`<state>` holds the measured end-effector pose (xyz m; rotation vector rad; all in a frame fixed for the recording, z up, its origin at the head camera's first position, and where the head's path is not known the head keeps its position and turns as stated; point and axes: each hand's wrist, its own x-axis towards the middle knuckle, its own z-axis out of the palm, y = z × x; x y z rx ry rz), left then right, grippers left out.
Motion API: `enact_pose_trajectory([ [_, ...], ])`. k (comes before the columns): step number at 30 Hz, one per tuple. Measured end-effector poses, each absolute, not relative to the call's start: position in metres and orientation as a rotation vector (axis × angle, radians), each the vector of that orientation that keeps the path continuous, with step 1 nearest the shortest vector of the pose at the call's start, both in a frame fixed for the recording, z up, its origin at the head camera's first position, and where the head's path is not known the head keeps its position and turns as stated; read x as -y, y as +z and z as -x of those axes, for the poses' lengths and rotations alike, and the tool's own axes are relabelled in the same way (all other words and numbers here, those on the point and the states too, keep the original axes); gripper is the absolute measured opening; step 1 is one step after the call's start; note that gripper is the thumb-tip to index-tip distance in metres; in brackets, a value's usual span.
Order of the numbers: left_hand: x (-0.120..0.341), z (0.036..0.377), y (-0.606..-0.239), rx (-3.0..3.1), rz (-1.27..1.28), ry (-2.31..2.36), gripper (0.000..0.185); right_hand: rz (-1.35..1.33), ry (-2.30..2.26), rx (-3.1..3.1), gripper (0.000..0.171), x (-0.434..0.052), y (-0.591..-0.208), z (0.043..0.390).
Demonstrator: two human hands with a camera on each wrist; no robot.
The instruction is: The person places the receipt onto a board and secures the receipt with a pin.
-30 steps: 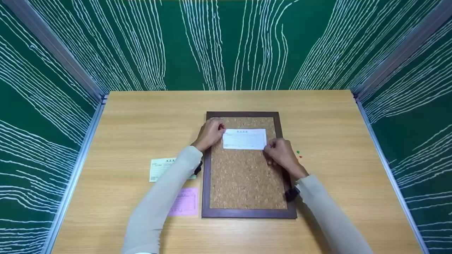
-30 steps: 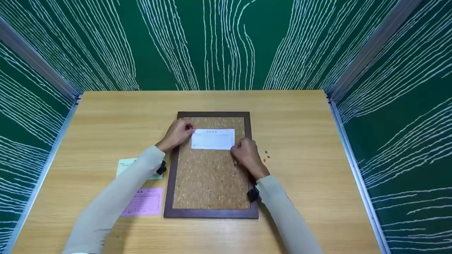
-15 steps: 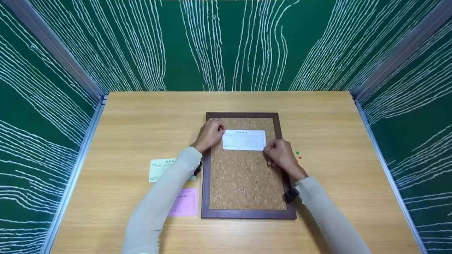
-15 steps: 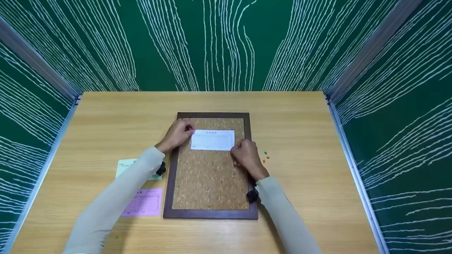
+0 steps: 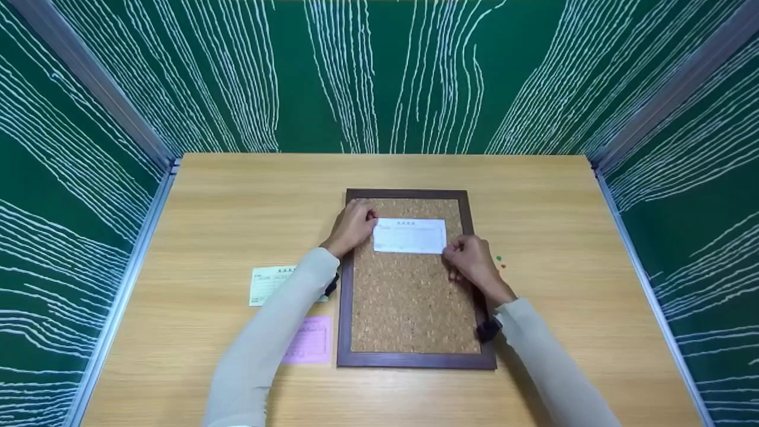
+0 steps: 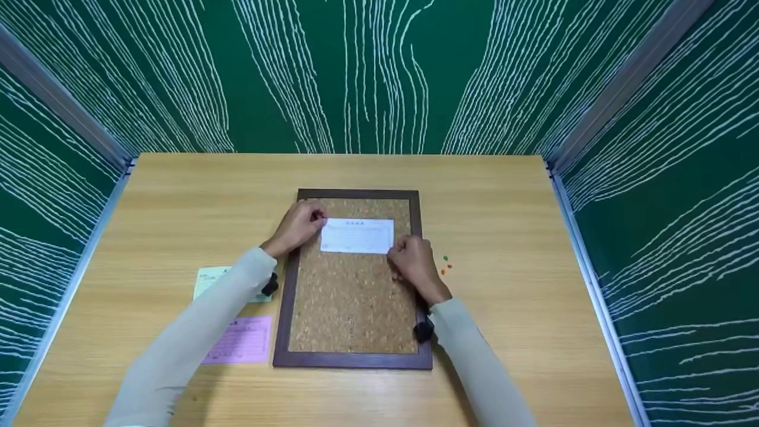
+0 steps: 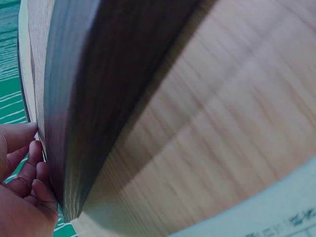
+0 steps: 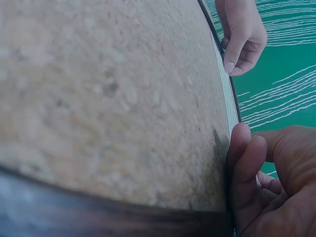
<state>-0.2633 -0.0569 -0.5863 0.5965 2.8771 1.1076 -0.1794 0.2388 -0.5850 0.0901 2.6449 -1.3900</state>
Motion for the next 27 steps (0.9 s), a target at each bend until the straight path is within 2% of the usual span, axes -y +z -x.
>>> enact_pose_trajectory([
  [27,0.0589,0.2619,-0.5873,-2.909,-0.577,1.058,0.01,-0.074,-1.413,-2.714,0.012,-0.2376,-0.5917,0.177],
])
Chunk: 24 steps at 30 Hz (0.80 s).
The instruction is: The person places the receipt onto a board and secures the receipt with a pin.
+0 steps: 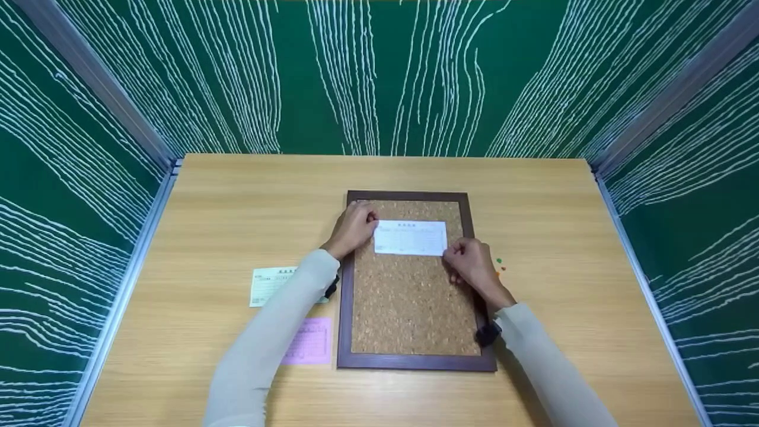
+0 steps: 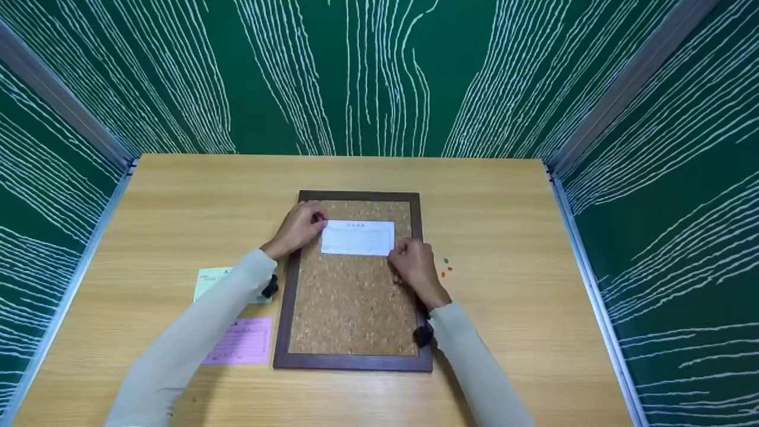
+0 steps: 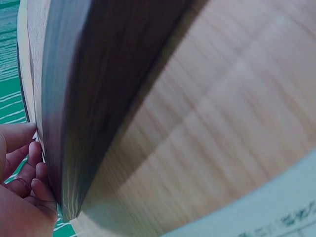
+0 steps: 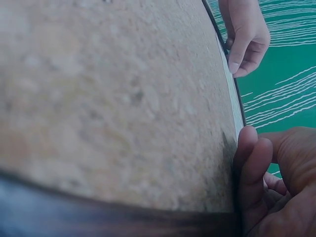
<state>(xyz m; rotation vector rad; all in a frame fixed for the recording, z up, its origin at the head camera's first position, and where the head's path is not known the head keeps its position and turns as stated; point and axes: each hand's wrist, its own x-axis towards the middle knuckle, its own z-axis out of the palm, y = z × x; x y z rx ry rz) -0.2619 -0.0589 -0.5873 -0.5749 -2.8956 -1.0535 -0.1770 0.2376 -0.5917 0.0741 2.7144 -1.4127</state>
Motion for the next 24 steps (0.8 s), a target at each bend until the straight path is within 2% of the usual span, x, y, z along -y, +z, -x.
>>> enact_pose_trajectory([
  [8,0.062,0.259,-0.588,2.838,0.609,-1.113,0.009,-0.071,-1.413,-2.725,0.012,-0.239,-0.593,0.177],
  [12,0.067,0.262,-0.601,2.773,0.633,-1.15,0.007,-0.058,-1.41,-2.726,0.012,-0.24,-0.594,0.177],
  [18,0.069,0.252,-0.586,2.815,0.61,-1.231,0.011,-0.047,-1.408,-2.725,0.013,-0.24,-0.594,0.177],
  [24,0.069,0.25,-0.587,2.88,0.598,-1.14,0.015,-0.049,-1.42,-2.715,0.014,-0.239,-0.595,0.177],
])
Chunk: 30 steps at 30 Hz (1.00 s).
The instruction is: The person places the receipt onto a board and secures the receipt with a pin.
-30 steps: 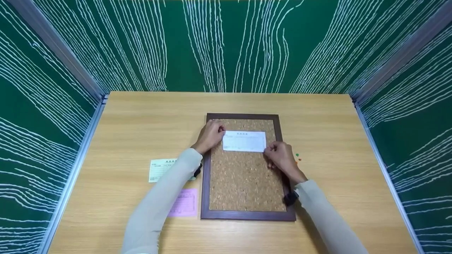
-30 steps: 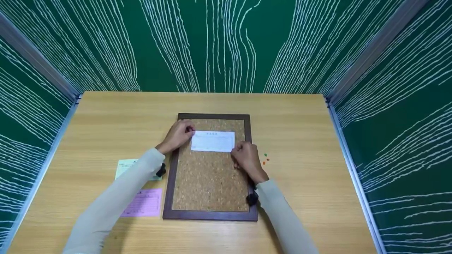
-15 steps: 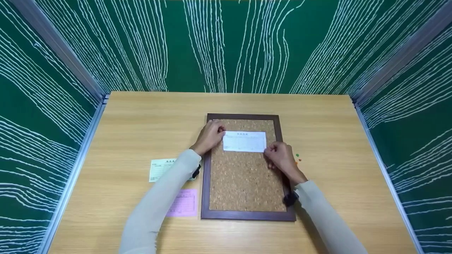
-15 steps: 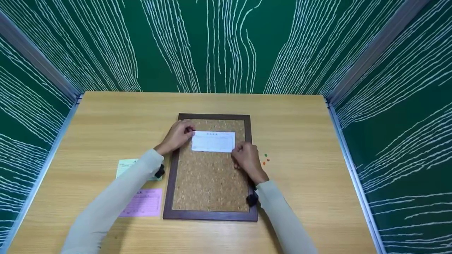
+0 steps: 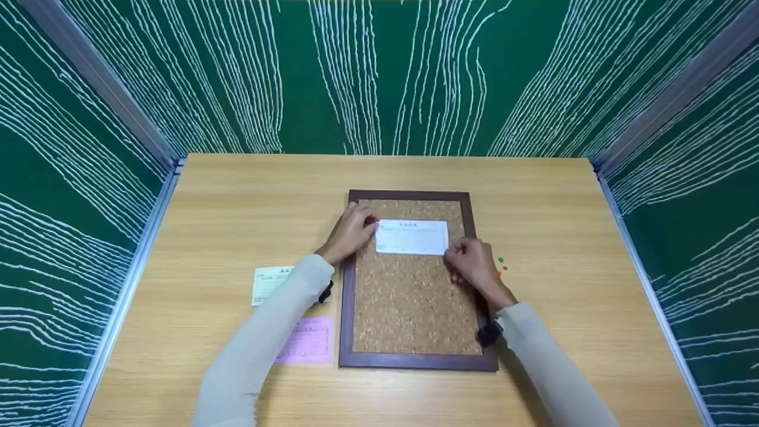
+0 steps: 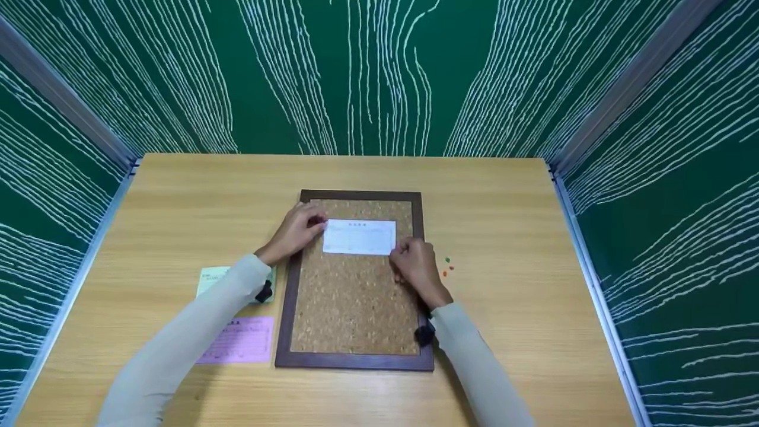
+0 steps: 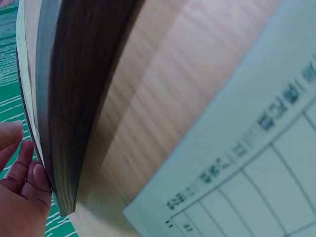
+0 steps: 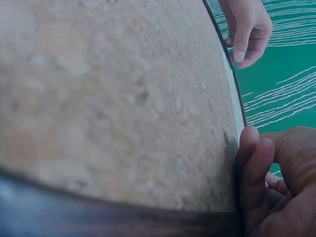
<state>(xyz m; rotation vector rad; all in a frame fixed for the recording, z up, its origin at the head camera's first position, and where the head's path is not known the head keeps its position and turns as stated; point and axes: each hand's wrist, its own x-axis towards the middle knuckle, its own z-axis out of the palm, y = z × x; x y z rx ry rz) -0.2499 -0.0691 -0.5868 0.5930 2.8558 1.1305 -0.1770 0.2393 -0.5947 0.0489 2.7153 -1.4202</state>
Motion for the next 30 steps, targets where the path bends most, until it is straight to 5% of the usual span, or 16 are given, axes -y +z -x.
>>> enact_pose_trajectory([
  [30,0.07,0.252,-0.594,-2.817,-0.648,1.166,0.025,0.032,-1.483,-2.869,0.012,-0.277,-0.581,0.159],
])
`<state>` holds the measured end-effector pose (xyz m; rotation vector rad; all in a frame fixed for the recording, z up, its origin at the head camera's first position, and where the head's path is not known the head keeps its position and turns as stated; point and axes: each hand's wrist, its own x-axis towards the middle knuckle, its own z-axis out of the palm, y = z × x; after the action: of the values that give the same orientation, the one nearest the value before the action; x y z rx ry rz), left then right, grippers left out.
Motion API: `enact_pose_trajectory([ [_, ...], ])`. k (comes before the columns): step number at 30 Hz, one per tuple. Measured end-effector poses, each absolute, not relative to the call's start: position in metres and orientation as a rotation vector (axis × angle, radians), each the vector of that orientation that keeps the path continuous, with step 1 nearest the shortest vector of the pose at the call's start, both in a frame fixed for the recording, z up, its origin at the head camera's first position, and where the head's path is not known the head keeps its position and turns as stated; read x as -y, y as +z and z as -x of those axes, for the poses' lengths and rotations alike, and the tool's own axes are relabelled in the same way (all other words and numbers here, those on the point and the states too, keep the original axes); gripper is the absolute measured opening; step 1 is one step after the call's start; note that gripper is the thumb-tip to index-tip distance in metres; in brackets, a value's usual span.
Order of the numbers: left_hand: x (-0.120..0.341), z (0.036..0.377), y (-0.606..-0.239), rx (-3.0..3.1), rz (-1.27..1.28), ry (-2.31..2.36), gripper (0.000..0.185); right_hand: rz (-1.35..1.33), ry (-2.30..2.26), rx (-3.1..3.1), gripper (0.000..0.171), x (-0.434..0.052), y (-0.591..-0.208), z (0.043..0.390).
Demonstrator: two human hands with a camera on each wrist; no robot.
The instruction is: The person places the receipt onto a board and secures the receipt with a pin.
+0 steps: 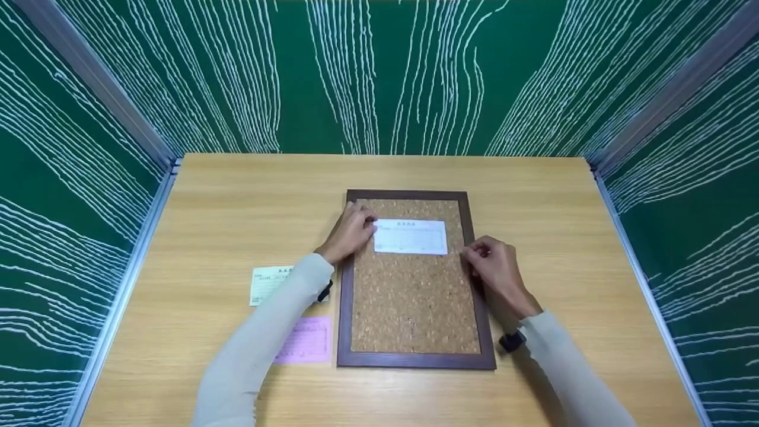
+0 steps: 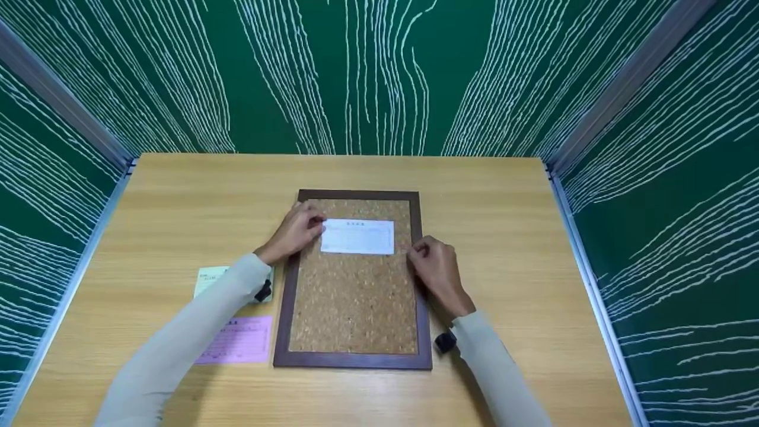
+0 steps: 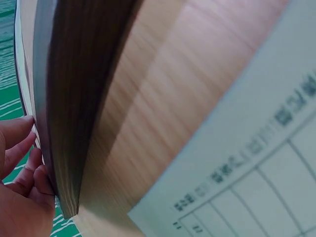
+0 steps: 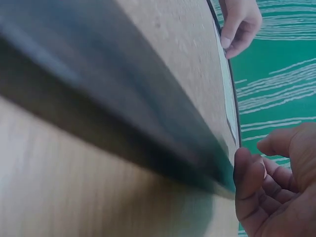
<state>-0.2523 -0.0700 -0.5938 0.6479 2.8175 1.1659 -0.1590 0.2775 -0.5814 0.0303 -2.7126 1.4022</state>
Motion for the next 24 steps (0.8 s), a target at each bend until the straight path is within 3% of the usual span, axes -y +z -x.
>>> enact_pose_trajectory([
  [8,0.075,0.253,-0.599,-2.875,-0.777,1.019,0.03,-0.022,1.423,2.689,0.011,-0.303,-0.58,0.15],
  [10,0.075,0.244,-0.58,-2.859,-0.777,0.944,0.032,-0.022,1.408,2.685,0.01,-0.309,-0.58,0.148],
  [24,0.081,0.241,-0.581,-2.823,-0.777,0.687,0.057,-0.006,1.264,2.64,0.011,-0.34,-0.584,0.14],
])
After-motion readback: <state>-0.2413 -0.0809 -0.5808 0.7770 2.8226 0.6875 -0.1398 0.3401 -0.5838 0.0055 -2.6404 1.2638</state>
